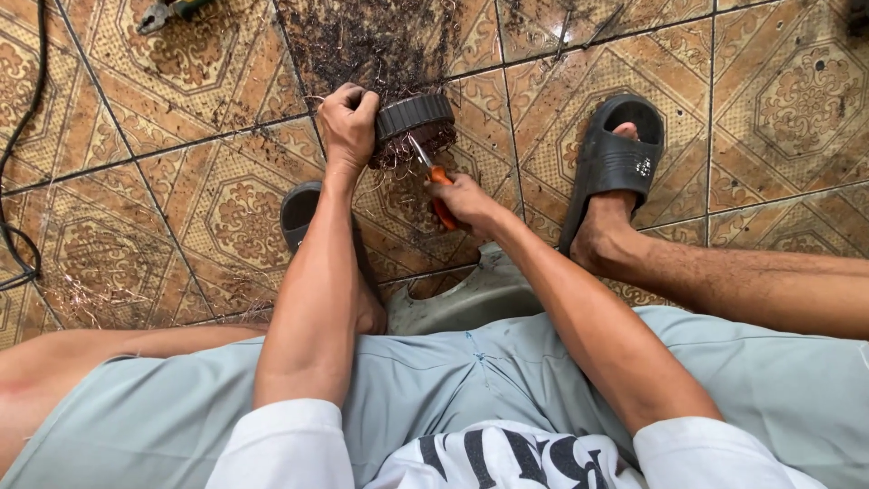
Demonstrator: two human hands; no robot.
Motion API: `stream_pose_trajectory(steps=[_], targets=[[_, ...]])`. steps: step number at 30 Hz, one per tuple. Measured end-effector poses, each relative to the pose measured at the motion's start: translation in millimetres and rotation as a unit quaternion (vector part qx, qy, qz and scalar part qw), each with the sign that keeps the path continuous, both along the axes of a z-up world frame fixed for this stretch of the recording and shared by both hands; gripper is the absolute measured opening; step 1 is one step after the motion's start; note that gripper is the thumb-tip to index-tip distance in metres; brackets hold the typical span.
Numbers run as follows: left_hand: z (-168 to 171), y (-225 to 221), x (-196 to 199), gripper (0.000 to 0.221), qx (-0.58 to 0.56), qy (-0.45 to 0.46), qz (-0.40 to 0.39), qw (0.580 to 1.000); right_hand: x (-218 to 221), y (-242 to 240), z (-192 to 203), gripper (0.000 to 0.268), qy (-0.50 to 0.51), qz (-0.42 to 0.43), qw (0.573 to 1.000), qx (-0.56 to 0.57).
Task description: Extracting copper wire from an electric motor stator using pliers and cutters.
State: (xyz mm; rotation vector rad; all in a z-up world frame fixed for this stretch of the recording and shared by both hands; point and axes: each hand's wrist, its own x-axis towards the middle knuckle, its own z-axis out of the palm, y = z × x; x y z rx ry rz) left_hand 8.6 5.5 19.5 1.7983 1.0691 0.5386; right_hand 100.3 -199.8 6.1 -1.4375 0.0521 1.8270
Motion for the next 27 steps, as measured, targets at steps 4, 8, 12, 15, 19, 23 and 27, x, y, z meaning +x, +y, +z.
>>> stream_pose_trajectory(steps=[4, 8, 12, 15, 19, 23, 27], targets=[[-8.7, 2.0, -0.1, 0.026, -0.018, 0.010, 0.018, 1.000, -3.1, 0.9, -5.2, 0.020, -0.102, 0.078, 0.992, 0.006], [-20.7, 7.3, -7.0, 0.026, -0.065, -0.031, 0.024, 0.997, -18.1, -3.4, -20.3, 0.019, -0.310, 0.216, 0.925, 0.030], [-34.4, 9.7, -19.4, 0.028, -0.120, -0.048, 0.022, 0.991, -26.2, -5.2, -12.9, 0.037, -0.476, 0.289, 0.829, 0.047], [-54.9, 9.6, -27.3, 0.027, -0.091, 0.030, 0.083, 0.992, -37.3, -13.6, -55.9, 0.035, -0.516, 0.290, 0.806, 0.027], [-48.8, 10.1, -30.7, 0.025, -0.083, 0.010, 0.080, 0.993, -41.1, -15.0, -67.5, 0.039, -0.508, 0.287, 0.812, 0.017], [-44.7, 11.0, -31.7, 0.025, -0.066, 0.009, 0.059, 0.996, -43.3, -14.3, -62.6, 0.041, -0.503, 0.307, 0.808, 0.007], [-45.1, 13.8, -31.4, 0.024, -0.013, 0.031, 0.021, 0.999, -46.8, -12.9, -70.4, 0.040, -0.505, 0.309, 0.806, 0.012]])
